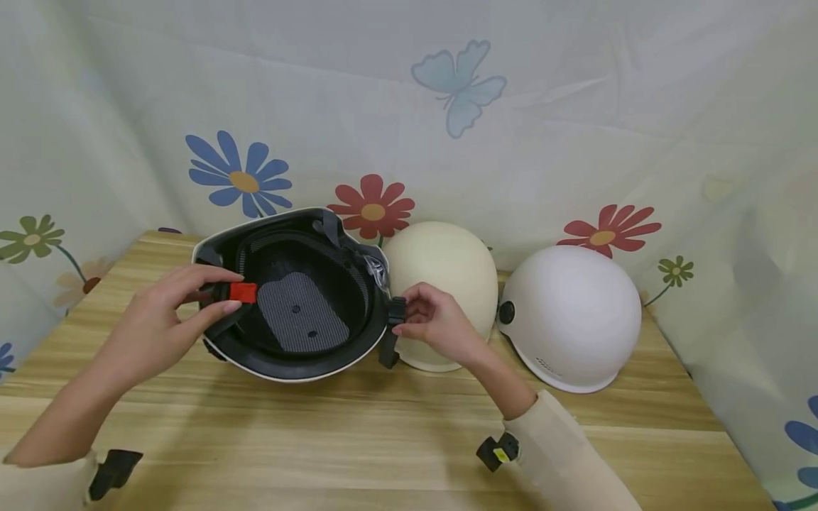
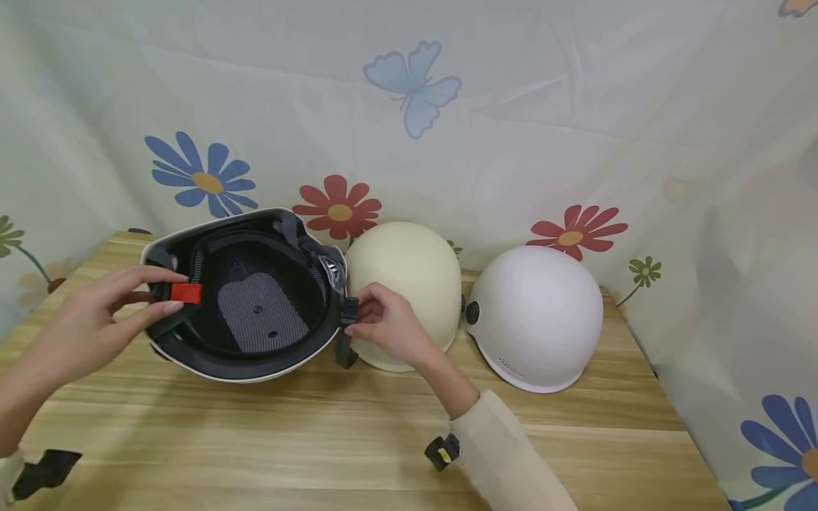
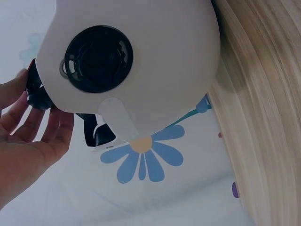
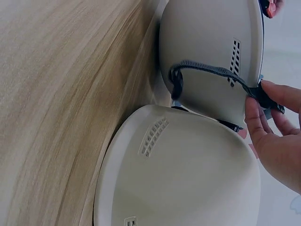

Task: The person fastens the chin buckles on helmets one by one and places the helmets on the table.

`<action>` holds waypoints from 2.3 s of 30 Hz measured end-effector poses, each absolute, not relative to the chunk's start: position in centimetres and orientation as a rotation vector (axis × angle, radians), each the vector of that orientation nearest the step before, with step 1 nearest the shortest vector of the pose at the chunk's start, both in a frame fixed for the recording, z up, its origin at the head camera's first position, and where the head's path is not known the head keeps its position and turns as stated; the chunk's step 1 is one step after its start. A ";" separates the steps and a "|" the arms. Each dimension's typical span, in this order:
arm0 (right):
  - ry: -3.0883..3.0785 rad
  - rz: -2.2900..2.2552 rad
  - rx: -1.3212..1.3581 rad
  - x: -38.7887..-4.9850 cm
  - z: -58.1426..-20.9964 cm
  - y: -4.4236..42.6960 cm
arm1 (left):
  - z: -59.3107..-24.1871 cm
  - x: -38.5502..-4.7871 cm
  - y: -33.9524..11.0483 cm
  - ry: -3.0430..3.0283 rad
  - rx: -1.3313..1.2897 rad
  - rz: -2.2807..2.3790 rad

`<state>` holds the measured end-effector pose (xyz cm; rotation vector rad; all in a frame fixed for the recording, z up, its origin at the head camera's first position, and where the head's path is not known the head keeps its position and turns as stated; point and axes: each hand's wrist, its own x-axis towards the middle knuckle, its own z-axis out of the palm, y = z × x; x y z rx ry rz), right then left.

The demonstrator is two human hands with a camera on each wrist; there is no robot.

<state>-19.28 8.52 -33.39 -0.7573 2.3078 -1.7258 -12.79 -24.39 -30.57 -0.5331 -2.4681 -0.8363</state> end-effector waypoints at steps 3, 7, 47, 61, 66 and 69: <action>2.324 -1.741 -0.769 -19.3 -33.3 8.6 | -30.4 -12.7 -24.3 -2.462 -0.532 -0.831; 2.388 -1.735 -0.808 -19.2 -33.0 8.6 | -30.2 -12.6 -24.2 -2.455 -0.537 -0.825; 2.291 -1.451 -1.164 -19.4 -30.3 5.1 | -29.7 -13.0 -20.5 -2.463 -0.683 -1.012; 2.304 -1.461 -1.305 -19.5 -30.8 3.7 | -30.0 -13.4 -20.8 -2.459 -0.759 -0.945; 2.314 -1.470 -1.269 -19.3 -30.9 3.3 | -30.2 -13.3 -20.7 -2.476 -0.748 -0.933; 2.301 -1.479 -1.230 -19.1 -31.0 3.2 | -30.2 -13.3 -20.7 -2.485 -0.734 -0.936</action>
